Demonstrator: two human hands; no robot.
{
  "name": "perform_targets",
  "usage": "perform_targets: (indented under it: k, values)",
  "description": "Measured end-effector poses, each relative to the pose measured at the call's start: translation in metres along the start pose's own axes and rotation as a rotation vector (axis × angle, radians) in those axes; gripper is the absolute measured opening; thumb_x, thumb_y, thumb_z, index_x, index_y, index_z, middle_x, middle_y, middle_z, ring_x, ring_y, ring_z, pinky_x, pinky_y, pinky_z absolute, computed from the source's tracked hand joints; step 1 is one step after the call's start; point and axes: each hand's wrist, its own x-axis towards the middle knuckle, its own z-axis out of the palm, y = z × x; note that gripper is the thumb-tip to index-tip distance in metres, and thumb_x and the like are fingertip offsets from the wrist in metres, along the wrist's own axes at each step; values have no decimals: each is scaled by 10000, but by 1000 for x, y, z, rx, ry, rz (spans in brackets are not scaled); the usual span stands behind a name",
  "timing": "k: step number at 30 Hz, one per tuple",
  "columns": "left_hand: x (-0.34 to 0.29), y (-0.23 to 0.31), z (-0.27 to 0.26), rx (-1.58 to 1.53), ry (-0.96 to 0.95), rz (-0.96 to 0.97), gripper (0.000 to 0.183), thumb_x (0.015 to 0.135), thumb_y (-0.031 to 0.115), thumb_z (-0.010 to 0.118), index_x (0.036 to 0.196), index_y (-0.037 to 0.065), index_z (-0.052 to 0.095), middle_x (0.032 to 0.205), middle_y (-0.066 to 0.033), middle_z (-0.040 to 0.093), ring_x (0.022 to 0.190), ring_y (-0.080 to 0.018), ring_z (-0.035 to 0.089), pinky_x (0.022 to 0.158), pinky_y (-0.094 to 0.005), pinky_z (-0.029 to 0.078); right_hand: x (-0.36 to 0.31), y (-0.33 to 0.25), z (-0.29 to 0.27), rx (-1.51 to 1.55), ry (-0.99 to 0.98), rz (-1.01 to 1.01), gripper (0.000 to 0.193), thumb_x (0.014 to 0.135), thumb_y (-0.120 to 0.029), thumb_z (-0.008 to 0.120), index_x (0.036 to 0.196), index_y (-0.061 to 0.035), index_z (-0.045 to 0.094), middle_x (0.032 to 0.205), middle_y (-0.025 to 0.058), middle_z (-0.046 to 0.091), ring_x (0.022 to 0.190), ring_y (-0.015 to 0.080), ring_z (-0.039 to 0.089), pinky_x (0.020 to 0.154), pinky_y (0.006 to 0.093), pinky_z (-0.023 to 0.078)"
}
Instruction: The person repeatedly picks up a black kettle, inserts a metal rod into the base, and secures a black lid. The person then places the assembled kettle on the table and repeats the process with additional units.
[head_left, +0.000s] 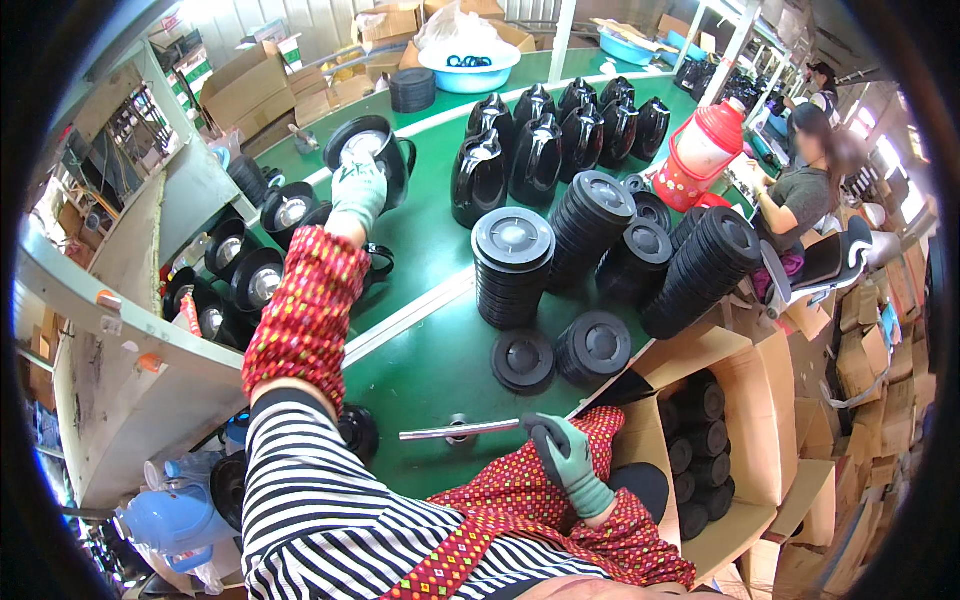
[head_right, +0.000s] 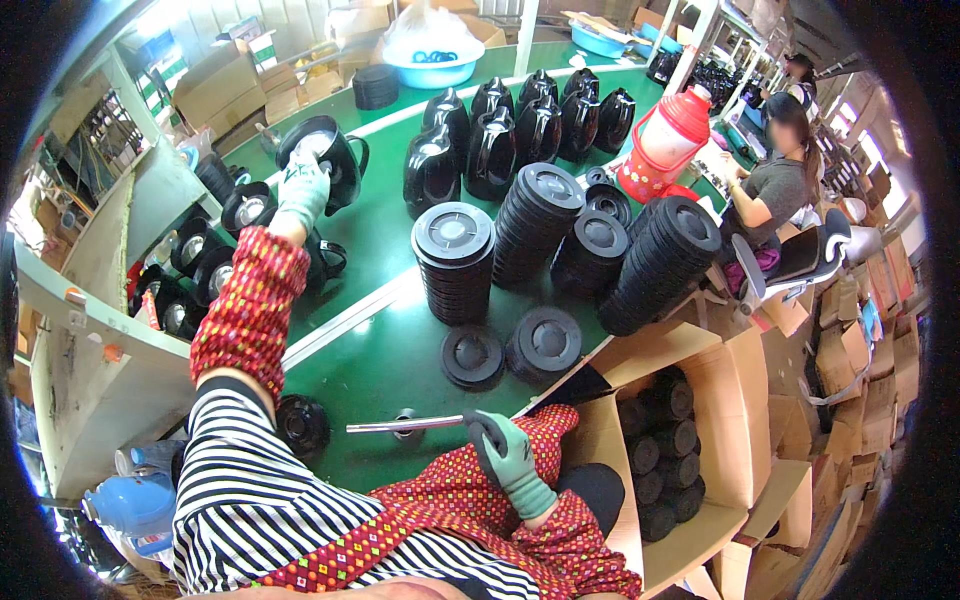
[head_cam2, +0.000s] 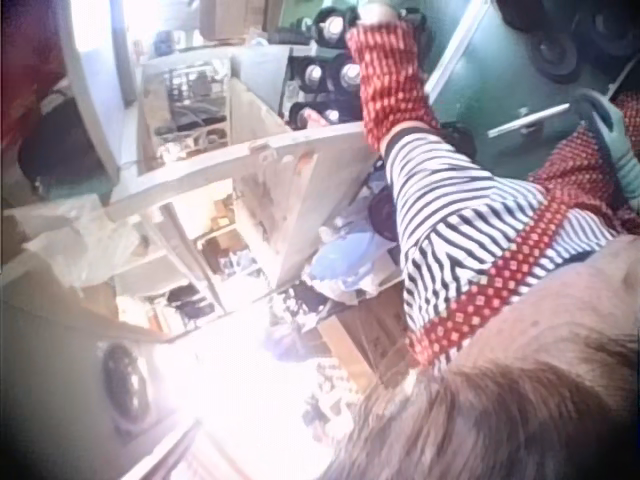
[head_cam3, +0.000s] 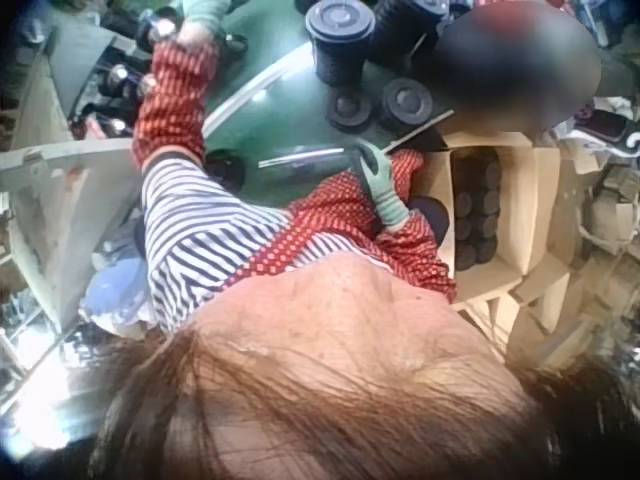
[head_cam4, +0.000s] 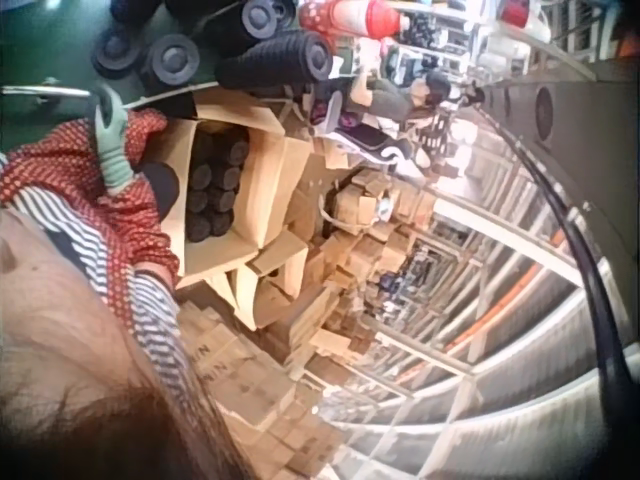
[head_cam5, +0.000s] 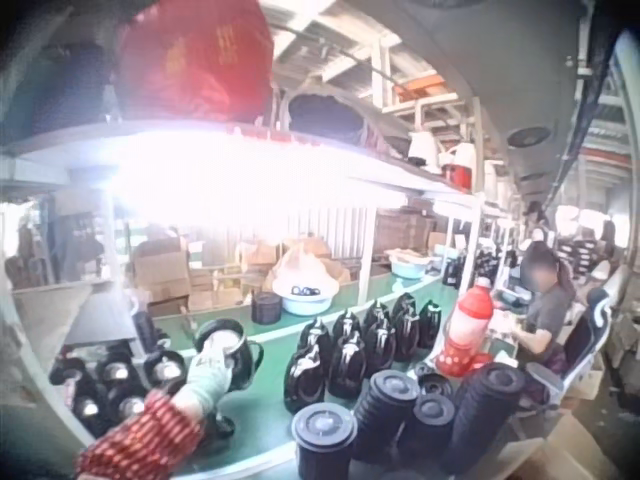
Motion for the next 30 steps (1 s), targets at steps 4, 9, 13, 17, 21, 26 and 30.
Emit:
perform_targets:
  k: [4,9,13,17,21,26,30]
  values:
    - [-53,40,-129,-155,79,232,399,886,118,733,1228,-10,571,1307,-250,617,1079,-435,670,906,-474,553,41,-54,-4,169,82,-38,690,939,-178,757,1538,1,464,1518,200,535,1177,264,672,991,369,531]
    - [-152,80,-253,-313,-6,474,329,815,23,768,1109,36,621,1416,-265,595,905,-425,723,764,-457,592,106,-188,-23,-75,144,-422,882,912,-290,814,1605,9,357,1573,295,433,1439,386,483,1131,445,440]
    - [-212,102,-301,-426,-352,660,323,814,85,808,1095,51,651,1396,-281,605,813,-400,739,711,-438,613,112,-219,-17,119,-51,-102,729,933,-431,788,1454,-7,505,1255,208,602,1059,245,631,848,384,537]
    - [-243,108,-301,-543,-455,937,413,851,129,792,1225,26,653,1457,-290,547,782,-259,749,634,-351,592,61,-211,-43,320,-247,260,616,943,-498,763,1338,-46,625,907,11,687,643,68,607,532,225,476]
    - [-287,94,-254,-1189,-222,265,695,908,55,764,1522,27,439,1424,-247,572,918,-205,721,793,-310,576,-2,-172,-71,528,-130,202,672,968,-364,751,1481,11,534,1384,106,647,1251,175,601,1089,347,471]
    - [-352,87,-152,-1707,-1165,-202,843,956,447,741,1590,18,388,1593,-178,466,1419,-310,514,1193,-452,421,-59,-151,-93,711,-112,288,770,876,-345,809,1478,34,515,1373,128,655,1260,225,623,1094,377,482]
    - [-382,118,-131,-1877,-1335,51,661,980,178,733,1569,63,456,1547,-136,545,1407,-230,536,1211,-423,403,-50,-154,-76,733,-245,327,735,874,-313,798,1468,29,534,1364,115,658,1265,203,601,1109,363,449]
